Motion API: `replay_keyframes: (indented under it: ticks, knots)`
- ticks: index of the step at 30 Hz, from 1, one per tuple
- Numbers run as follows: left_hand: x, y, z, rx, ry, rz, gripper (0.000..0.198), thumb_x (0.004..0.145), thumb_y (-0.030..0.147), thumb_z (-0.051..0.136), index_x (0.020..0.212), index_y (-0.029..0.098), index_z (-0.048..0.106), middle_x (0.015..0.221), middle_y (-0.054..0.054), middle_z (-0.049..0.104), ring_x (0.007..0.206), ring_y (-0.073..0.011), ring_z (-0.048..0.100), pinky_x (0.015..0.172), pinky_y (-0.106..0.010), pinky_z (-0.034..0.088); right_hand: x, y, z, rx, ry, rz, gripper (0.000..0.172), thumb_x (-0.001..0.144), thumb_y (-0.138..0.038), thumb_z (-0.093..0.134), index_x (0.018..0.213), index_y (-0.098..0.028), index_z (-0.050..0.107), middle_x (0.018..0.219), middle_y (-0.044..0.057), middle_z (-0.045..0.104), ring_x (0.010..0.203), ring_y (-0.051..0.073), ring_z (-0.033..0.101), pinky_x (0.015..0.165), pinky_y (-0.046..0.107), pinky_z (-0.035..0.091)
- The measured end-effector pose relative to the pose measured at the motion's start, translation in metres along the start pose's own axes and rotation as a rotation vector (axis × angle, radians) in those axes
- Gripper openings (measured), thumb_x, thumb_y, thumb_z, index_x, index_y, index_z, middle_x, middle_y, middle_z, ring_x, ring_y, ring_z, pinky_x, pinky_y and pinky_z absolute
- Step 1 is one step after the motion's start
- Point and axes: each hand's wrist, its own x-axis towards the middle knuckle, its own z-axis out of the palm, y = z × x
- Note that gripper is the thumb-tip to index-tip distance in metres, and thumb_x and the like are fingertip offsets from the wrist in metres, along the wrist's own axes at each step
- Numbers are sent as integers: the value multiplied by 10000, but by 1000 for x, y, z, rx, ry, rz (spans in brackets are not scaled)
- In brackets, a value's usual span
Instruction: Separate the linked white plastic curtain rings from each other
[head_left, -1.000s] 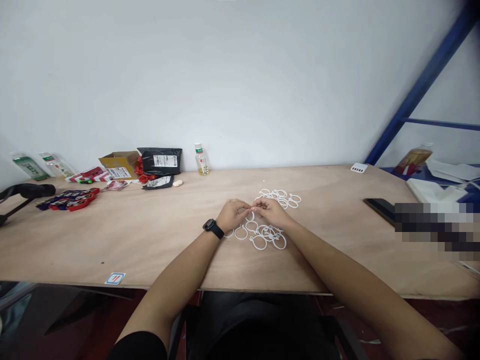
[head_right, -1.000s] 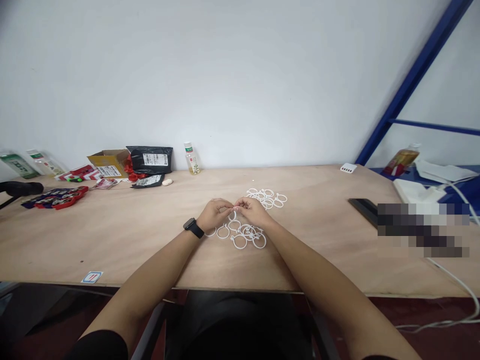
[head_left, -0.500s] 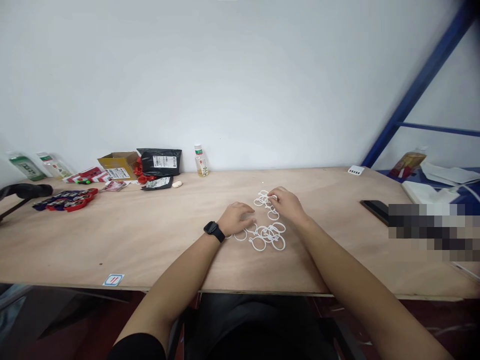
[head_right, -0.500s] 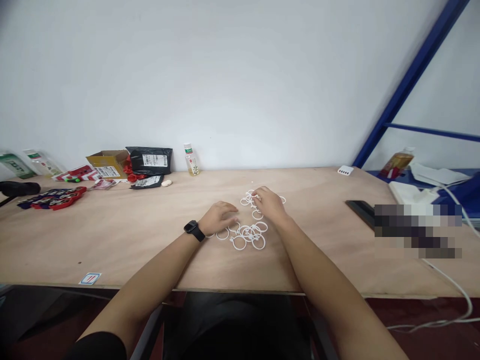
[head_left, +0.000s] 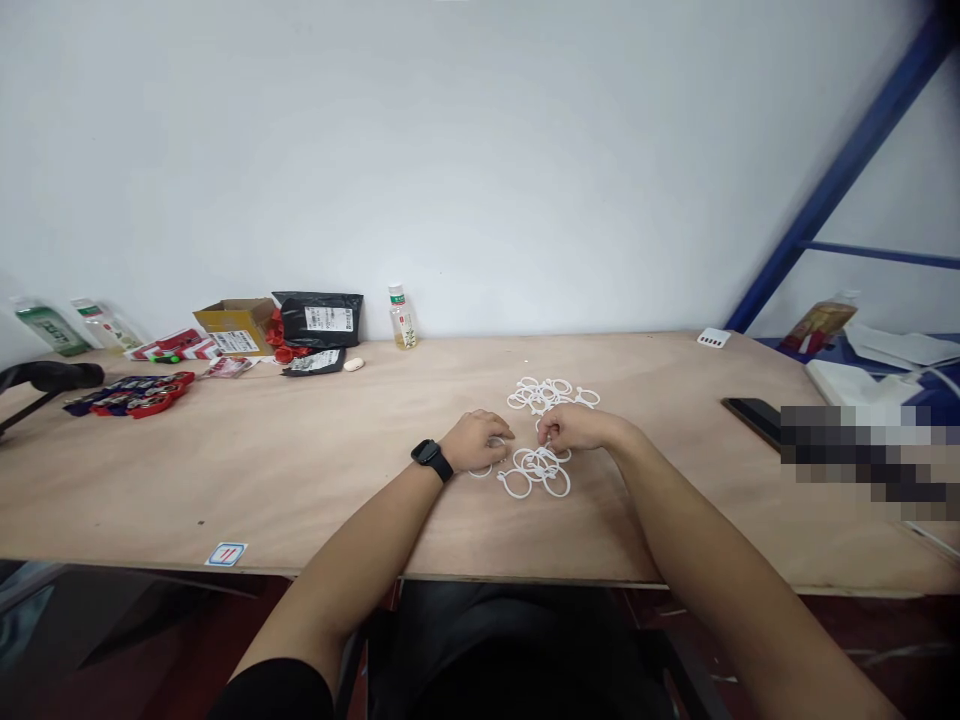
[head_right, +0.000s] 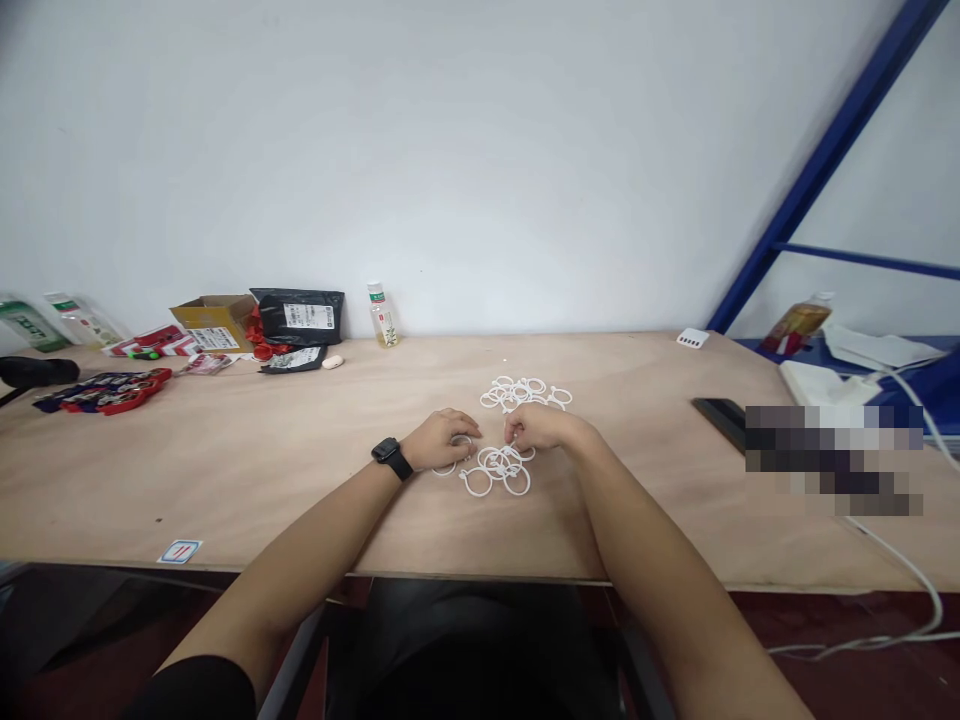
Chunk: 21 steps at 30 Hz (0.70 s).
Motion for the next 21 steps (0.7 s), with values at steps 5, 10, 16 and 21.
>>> replay_keyframes:
  ticks: [5, 10, 16, 21]
  knots:
    - [0, 2, -2, -13, -18, -8, 236, 793, 253, 597, 998, 220, 709, 1041, -40, 714, 992, -199, 637, 957, -330, 448, 7, -15, 15, 31, 83, -55, 107, 609, -144, 613, 619, -215, 692, 548, -11, 637, 480, 133, 522, 447, 232, 324]
    - [1, 5, -4, -4, -15, -62, 233, 823, 286, 568, 990, 195, 702, 995, -47, 723, 915, -190, 650, 890, -309, 477, 11, -32, 26, -46, 279, -188, 138, 649, -110, 570, 681, -202, 668, 645, -1, 660, 591, 145, 560, 539, 234, 361]
    - [1, 3, -4, -54, 45, -179, 286, 840, 290, 549, 1069, 184, 683, 977, -44, 729, 890, -189, 659, 848, -297, 490, 15, -34, 24, -64, 449, -225, 137, 717, -134, 538, 761, -175, 662, 739, 20, 671, 685, 148, 573, 621, 239, 383]
    - [3, 1, -3, -192, 201, -280, 289, 884, 318, 512, 1066, 176, 686, 957, -59, 732, 867, -181, 660, 828, -296, 499, 18, -34, 26, 96, 624, -236, 125, 771, -253, 579, 807, -181, 674, 741, 18, 665, 609, 134, 520, 583, 252, 377]
